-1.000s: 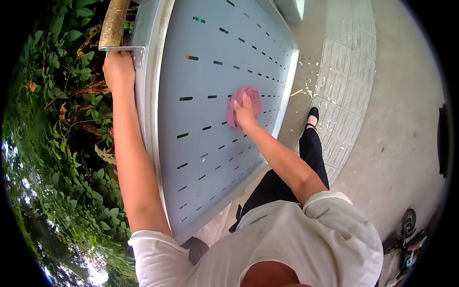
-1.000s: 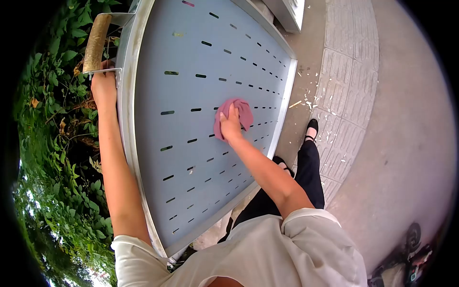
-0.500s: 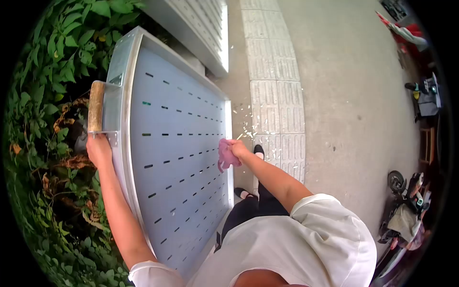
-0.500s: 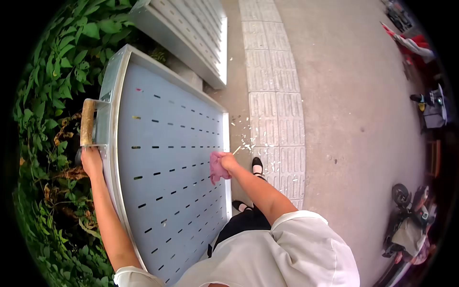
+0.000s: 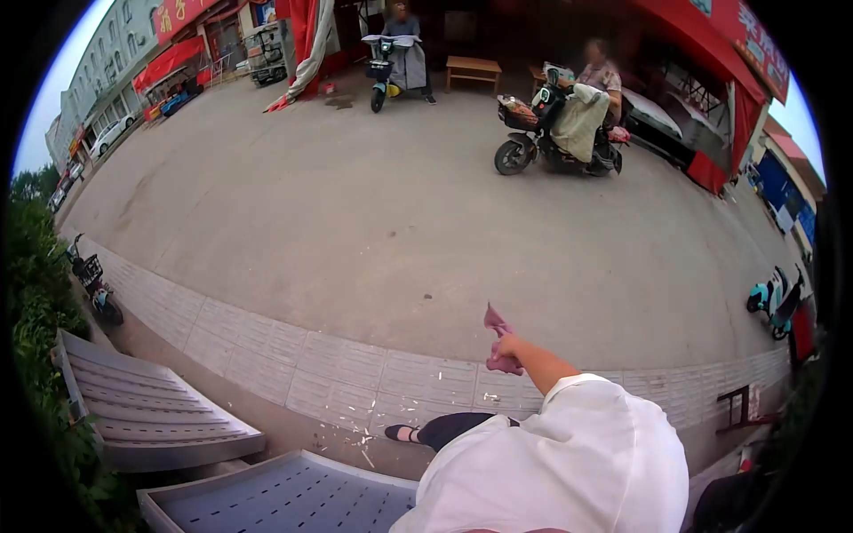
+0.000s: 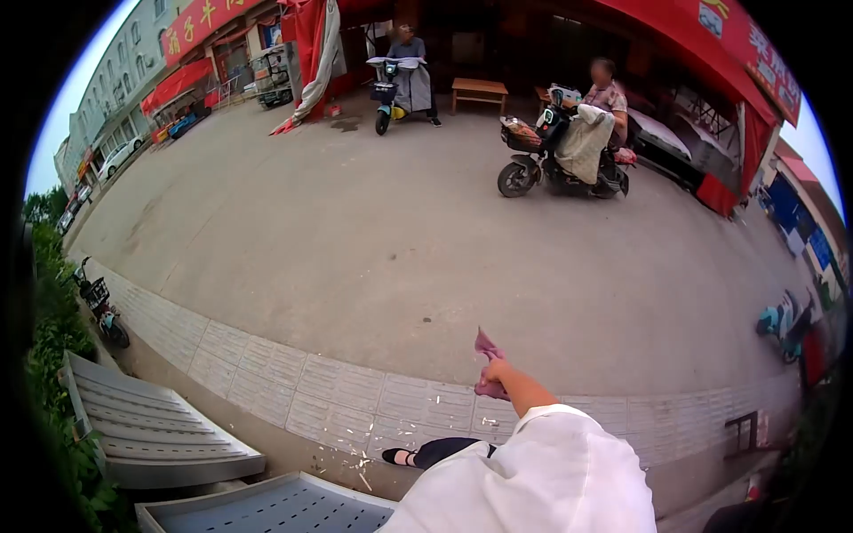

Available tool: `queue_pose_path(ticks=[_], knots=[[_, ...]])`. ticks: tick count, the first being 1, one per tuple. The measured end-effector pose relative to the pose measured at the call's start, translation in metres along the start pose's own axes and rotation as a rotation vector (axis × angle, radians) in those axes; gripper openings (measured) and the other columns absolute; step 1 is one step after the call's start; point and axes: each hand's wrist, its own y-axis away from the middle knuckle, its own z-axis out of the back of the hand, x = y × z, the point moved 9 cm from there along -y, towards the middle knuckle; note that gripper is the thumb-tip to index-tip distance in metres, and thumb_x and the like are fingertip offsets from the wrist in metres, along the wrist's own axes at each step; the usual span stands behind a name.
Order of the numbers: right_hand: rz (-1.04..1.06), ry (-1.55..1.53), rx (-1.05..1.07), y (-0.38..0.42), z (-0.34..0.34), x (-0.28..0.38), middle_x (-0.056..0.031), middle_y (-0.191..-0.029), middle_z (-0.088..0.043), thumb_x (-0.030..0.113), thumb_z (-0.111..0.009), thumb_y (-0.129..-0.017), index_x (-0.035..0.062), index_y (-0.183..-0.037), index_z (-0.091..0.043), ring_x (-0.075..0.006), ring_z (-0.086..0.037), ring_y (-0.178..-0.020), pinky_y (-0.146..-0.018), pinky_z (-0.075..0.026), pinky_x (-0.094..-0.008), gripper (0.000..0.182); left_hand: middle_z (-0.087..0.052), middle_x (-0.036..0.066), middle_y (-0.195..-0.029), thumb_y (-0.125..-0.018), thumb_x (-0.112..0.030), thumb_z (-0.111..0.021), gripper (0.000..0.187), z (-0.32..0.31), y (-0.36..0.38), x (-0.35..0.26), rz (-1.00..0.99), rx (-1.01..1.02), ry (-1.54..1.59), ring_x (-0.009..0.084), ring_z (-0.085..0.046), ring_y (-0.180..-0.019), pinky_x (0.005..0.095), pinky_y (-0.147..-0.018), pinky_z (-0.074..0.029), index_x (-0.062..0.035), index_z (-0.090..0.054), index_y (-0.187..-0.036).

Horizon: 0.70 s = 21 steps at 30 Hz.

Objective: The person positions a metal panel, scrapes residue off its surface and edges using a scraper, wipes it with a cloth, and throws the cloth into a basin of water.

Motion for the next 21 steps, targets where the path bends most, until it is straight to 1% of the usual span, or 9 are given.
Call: queue_pose_path(ticks=[4,5,7,8,11,14,16,18,21], knots=[[-0.485,-0.389,0.166,0.074,-0.134,-0.19,-0.0103,-0.107,-0.067,0.045,-0.074,-0.066,0.0145,-0.101,-0.071,-0.0284,-0.065,-0.097,-0.083,-0.052,-0.0388,0.046,-0.06,0.02,-0.121,-0.087,-0.049,-0.05,0.056,-0.1,0.037,-0.03,-0.108,0.236,-0.008,0.0309,-0.056,-0.109,0.0448,-0.096,-0.041,-0.0095,-0.06,-0.125],[-0.544,-0.421,0.199,0.091,-0.166,-0.218,-0.0094,-0.111,-0.067,0.048,-0.075,-0.066,0.0162,-0.103,-0.072,-0.0277,-0.065,-0.099,-0.085,-0.052,-0.038,0.049,-0.06,0.02,-0.121,-0.087,-0.049,-0.049,0.056,-0.114,0.042,-0.033,-0.123,0.265,-0.014,0.031,-0.056,-0.109,0.0449,-0.096,-0.041,-0.0096,-0.06,-0.125],[-0.567,-0.299,0.231,0.116,-0.188,-0.233,-0.0095,-0.115,-0.065,0.047,-0.071,-0.069,0.0168,-0.107,-0.071,-0.0263,-0.065,-0.101,-0.087,-0.052,-0.0372,0.049,-0.06,0.02,-0.121,-0.087,-0.048,-0.049,0.055,-0.135,0.049,-0.033,-0.135,0.303,-0.029,0.0312,-0.056,-0.109,0.0449,-0.096,-0.042,-0.0097,-0.059,-0.125],[-0.515,-0.174,0.222,0.137,-0.177,-0.224,-0.0099,-0.117,-0.065,0.046,-0.068,-0.072,0.0166,-0.109,-0.07,-0.0255,-0.065,-0.102,-0.087,-0.051,-0.037,0.047,-0.06,0.02,-0.121,-0.087,-0.048,-0.049,0.055,-0.145,0.051,-0.032,-0.134,0.317,-0.035,0.0312,-0.056,-0.109,0.045,-0.096,-0.042,-0.0097,-0.059,-0.125],[-0.571,-0.169,0.07,0.145,-0.145,-0.193,-0.0106,-0.115,-0.065,0.043,-0.062,-0.076,0.0156,-0.107,-0.071,-0.0256,-0.063,-0.105,-0.089,-0.05,-0.0365,0.042,-0.06,0.02,-0.121,-0.088,-0.047,-0.048,0.054,-0.153,0.05,-0.026,-0.126,0.318,-0.048,0.0315,-0.056,-0.109,0.0451,-0.095,-0.042,-0.0099,-0.059,-0.125],[-0.265,-0.029,0.04,0.064,-0.134,-0.161,-0.0113,-0.115,-0.065,0.039,-0.063,-0.075,0.0149,-0.106,-0.071,-0.027,-0.062,-0.107,-0.089,-0.05,-0.0367,0.04,-0.06,0.019,-0.121,-0.088,-0.046,-0.047,0.053,-0.153,0.044,-0.018,-0.105,0.306,-0.064,0.0317,-0.056,-0.109,0.0453,-0.095,-0.042,-0.01,-0.058,-0.126],[-0.123,0.016,0.123,0.038,-0.095,-0.104,-0.0124,-0.109,-0.067,0.047,-0.074,-0.066,0.0115,-0.116,-0.064,-0.0317,-0.063,-0.102,-0.088,-0.049,-0.0403,0.062,-0.06,0.019,-0.121,-0.088,-0.045,-0.046,0.053,-0.15,0.04,-0.013,-0.092,0.294,-0.076,0.0318,-0.056,-0.109,0.0454,-0.095,-0.042,-0.0101,-0.058,-0.126],[-0.1,-0.087,0.031,0.054,-0.042,-0.048,-0.015,-0.109,-0.066,0.048,-0.073,-0.068,0.0089,-0.115,-0.065,-0.0331,-0.063,-0.101,-0.087,-0.049,-0.0404,0.061,-0.06,0.019,-0.121,-0.089,-0.044,-0.046,0.052,-0.15,0.038,-0.009,-0.078,0.287,-0.083,0.032,-0.056,-0.109,0.0454,-0.094,-0.042,-0.0102,-0.058,-0.126],[-0.186,-0.1,-0.028,0.032,-0.029,-0.024,-0.0154,-0.109,-0.066,0.047,-0.071,-0.071,0.0105,-0.106,-0.069,-0.0308,-0.063,-0.101,-0.087,-0.05,-0.0396,0.051,-0.06,0.019,-0.121,-0.089,-0.043,-0.045,0.051,-0.149,0.032,-0.003,-0.052,0.275,-0.091,0.0322,-0.056,-0.109,0.0456,-0.094,-0.042,-0.0104,-0.057,-0.126]])
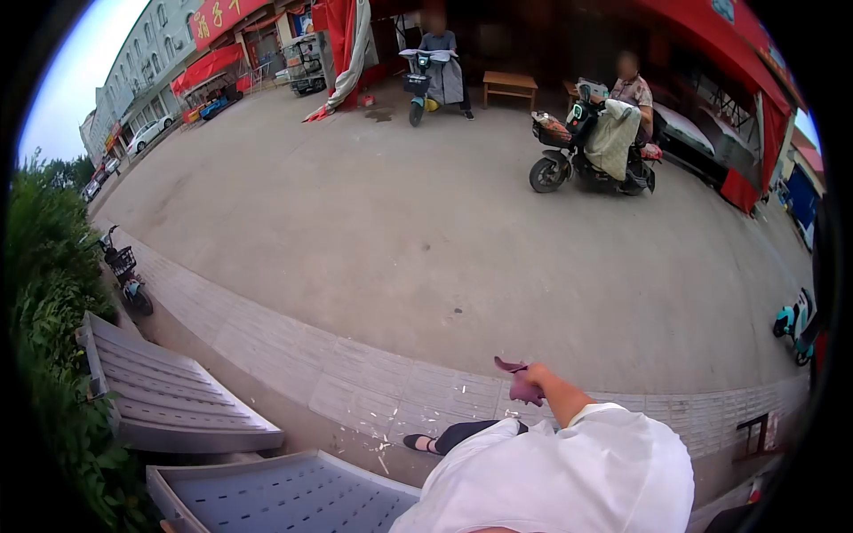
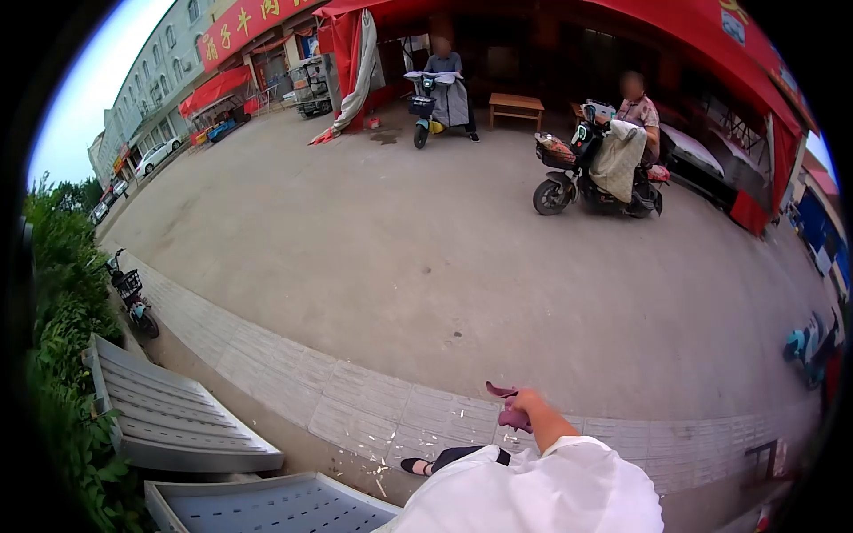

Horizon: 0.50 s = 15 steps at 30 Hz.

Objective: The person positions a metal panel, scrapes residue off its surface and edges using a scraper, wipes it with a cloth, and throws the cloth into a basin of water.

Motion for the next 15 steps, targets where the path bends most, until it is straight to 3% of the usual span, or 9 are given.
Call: queue_pose_path(ticks=[2,8,11,14,15], knots=[[-0.094,0.023,0.029,-0.005,-0.004,0.001,-0.0143,-0.108,-0.067,0.043,-0.075,-0.069,0.0127,-0.101,-0.071,-0.0297,-0.064,-0.101,-0.087,-0.05,-0.0395,0.044,-0.06,0.018,-0.121,-0.089,-0.043,-0.045,0.051,0.002,-0.002,0.003,0.014,-0.009,-0.008,0.0324,-0.056,-0.109,0.0457,-0.094,-0.043,-0.0105,-0.057,-0.127],[-0.026,0.122,0.099,-0.009,-0.029,-0.003,-0.0148,-0.105,-0.067,0.038,-0.075,-0.067,0.0123,-0.1,-0.072,-0.0318,-0.065,-0.095,-0.084,-0.052,-0.0402,0.042,-0.06,0.018,-0.121,-0.09,-0.04,-0.043,0.049,0.009,-0.011,0.01,0.034,-0.037,-0.032,0.0328,-0.057,-0.109,0.0459,-0.093,-0.043,-0.0108,-0.056,-0.127],[-0.037,0.097,0.092,0.004,-0.03,-0.017,-0.0131,-0.106,-0.067,0.038,-0.073,-0.07,0.0184,-0.102,-0.071,-0.0316,-0.064,-0.097,-0.084,-0.051,-0.0399,0.038,-0.06,0.017,-0.121,-0.091,-0.039,-0.042,0.049,0.01,-0.016,0.015,0.049,-0.042,-0.038,0.033,-0.057,-0.109,0.0461,-0.093,-0.043,-0.0109,-0.055,-0.128],[0.14,0.174,0.14,-0.015,-0.057,-0.028,-0.0098,-0.109,-0.066,0.036,-0.072,-0.072,0.0271,-0.106,-0.07,-0.0295,-0.063,-0.101,-0.086,-0.05,-0.0395,0.035,-0.06,0.017,-0.121,-0.091,-0.038,-0.041,0.048,0.011,-0.018,0.019,0.059,-0.054,-0.046,0.0333,-0.057,-0.108,0.0462,-0.092,-0.043,-0.0111,-0.055,-0.128],[0.073,0.149,0.128,-0.008,-0.05,-0.028,-0.0088,-0.11,-0.066,0.036,-0.072,-0.073,0.029,-0.106,-0.07,-0.0292,-0.062,-0.102,-0.087,-0.05,-0.0392,0.035,-0.06,0.017,-0.121,-0.091,-0.038,-0.041,0.048,0.013,-0.02,0.019,0.06,-0.058,-0.048,0.0333,-0.057,-0.108,0.0463,-0.092,-0.043,-0.0111,-0.055,-0.128]])
